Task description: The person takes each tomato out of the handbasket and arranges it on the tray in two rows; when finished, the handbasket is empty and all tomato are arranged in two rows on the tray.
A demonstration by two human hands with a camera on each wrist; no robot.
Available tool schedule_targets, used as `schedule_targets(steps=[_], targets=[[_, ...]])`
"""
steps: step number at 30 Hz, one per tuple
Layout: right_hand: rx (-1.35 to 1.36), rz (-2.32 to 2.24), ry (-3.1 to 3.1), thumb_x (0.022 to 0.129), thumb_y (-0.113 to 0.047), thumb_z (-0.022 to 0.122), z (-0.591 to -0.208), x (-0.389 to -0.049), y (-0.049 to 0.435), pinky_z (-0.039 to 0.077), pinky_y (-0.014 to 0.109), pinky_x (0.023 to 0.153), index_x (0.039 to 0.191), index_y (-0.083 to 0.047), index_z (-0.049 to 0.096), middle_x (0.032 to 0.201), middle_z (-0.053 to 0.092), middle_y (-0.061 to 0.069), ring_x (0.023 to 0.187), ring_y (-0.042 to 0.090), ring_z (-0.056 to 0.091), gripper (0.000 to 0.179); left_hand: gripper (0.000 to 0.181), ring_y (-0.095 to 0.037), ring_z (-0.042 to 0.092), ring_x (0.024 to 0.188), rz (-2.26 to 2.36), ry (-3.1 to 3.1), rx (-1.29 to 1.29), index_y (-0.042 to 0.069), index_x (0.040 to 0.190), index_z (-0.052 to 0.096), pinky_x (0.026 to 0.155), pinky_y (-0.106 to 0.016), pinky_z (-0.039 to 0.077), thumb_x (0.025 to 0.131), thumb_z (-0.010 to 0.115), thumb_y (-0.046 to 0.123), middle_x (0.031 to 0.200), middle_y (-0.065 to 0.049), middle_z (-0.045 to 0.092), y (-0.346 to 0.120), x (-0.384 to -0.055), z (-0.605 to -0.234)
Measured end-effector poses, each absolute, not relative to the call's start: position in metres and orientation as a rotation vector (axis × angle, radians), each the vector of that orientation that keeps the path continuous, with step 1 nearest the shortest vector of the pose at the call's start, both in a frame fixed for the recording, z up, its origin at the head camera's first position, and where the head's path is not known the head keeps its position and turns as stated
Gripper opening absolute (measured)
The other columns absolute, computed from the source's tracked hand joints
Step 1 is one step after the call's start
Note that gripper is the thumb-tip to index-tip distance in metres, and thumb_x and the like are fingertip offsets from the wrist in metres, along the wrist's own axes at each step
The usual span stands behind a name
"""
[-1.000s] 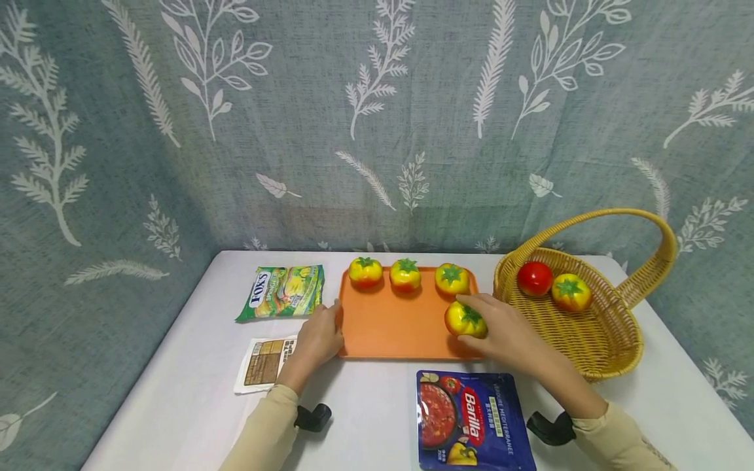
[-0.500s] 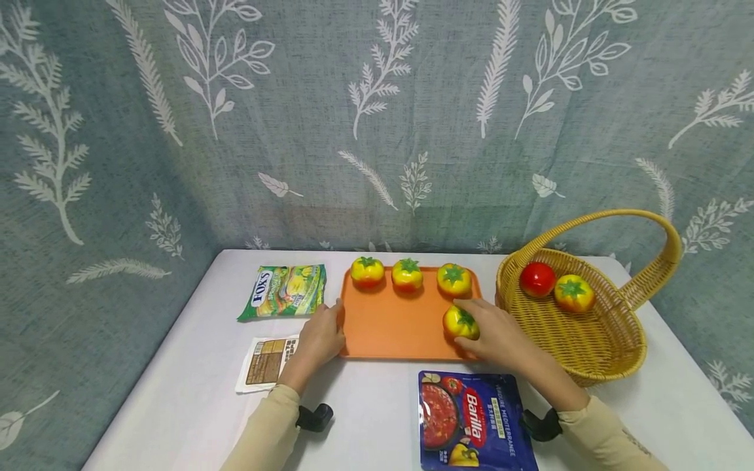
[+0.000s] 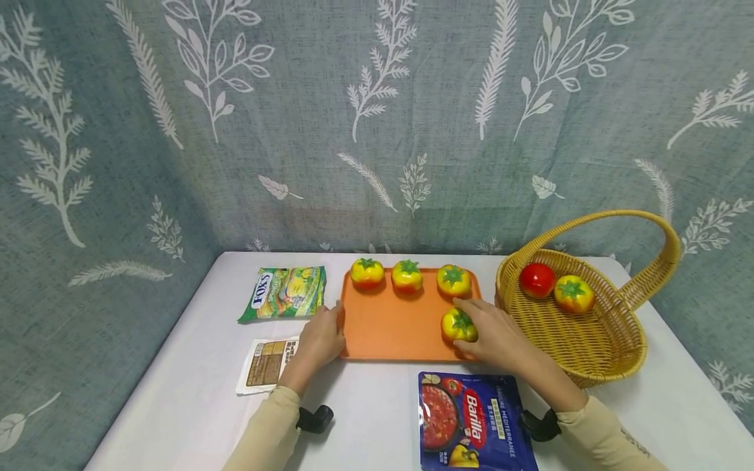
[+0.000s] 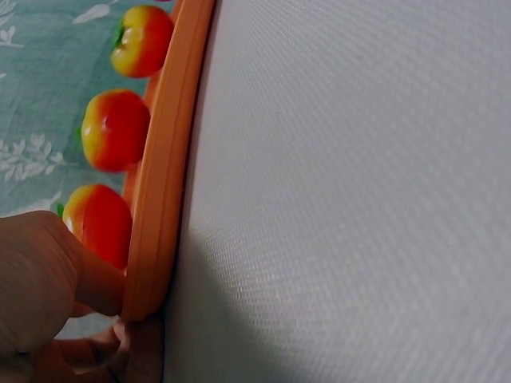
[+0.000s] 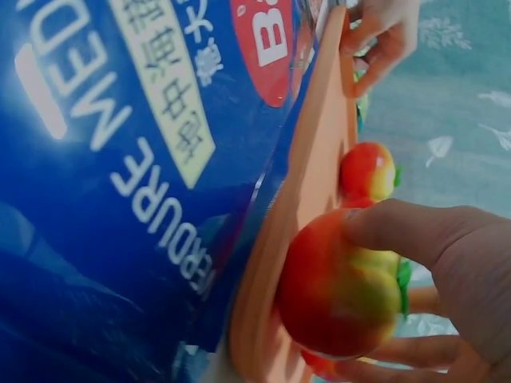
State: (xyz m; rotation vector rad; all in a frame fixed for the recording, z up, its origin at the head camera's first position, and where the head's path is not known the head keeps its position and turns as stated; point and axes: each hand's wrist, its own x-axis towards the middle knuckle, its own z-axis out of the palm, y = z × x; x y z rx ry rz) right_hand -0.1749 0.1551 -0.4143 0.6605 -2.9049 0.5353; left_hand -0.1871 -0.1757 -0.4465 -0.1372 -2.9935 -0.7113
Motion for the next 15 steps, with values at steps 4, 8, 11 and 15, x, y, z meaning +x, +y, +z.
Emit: schedule_targets(steps=[4, 8, 11, 15], targets=[[0.645, 0.479, -2.876, 0.076, -0.037, 0.085, -0.41, -0.171, 0.156, 0.052, 0.054, 0.085, 0.139, -0.004, 0.057, 0.129, 0.059, 0.021, 0.107, 0.036, 0.06, 0.077, 0.054, -0.028, 0.054, 0.076, -0.701, -2.971, -0.17, -0.006, 0.139, 0.054, 0.065, -0.044, 0.049, 0.086, 0.06, 0.0, 0.097, -0.022, 0.058, -0.176, -0.187, -0.448], [0.651, 0.464, -2.853, 0.075, -0.04, 0.086, -0.405, -0.167, 0.157, 0.05, 0.057, 0.088, 0.139, -0.005, 0.057, 0.132, 0.057, 0.022, 0.113, 0.039, 0.059, 0.079, 0.056, -0.028, 0.054, 0.077, -0.697, -2.968, -0.17, -0.007, 0.139, 0.053, 0.067, -0.045, 0.049, 0.084, 0.061, -0.001, 0.097, -0.022, 0.058, -0.176, -0.187, -0.45], [0.657, 0.473, -2.841, 0.075, -0.039, 0.087, -0.402, -0.162, 0.157, 0.048, 0.058, 0.091, 0.139, -0.005, 0.057, 0.134, 0.056, 0.023, 0.117, 0.041, 0.057, 0.079, 0.056, -0.027, 0.053, 0.077, -0.689, -2.962, -0.171, -0.008, 0.139, 0.053, 0.067, -0.044, 0.049, 0.084, 0.062, -0.001, 0.097, -0.022, 0.059, -0.176, -0.188, -0.451], [0.673, 0.505, -2.815, 0.075, -0.037, 0.087, -0.397, -0.154, 0.161, 0.046, 0.059, 0.093, 0.139, -0.004, 0.057, 0.134, 0.057, 0.021, 0.12, 0.041, 0.056, 0.078, 0.054, -0.027, 0.054, 0.077, -0.672, -2.95, -0.187, -0.008, 0.137, 0.054, 0.066, -0.045, 0.048, 0.084, 0.062, -0.001, 0.096, -0.022, 0.058, -0.175, -0.19, -0.451]])
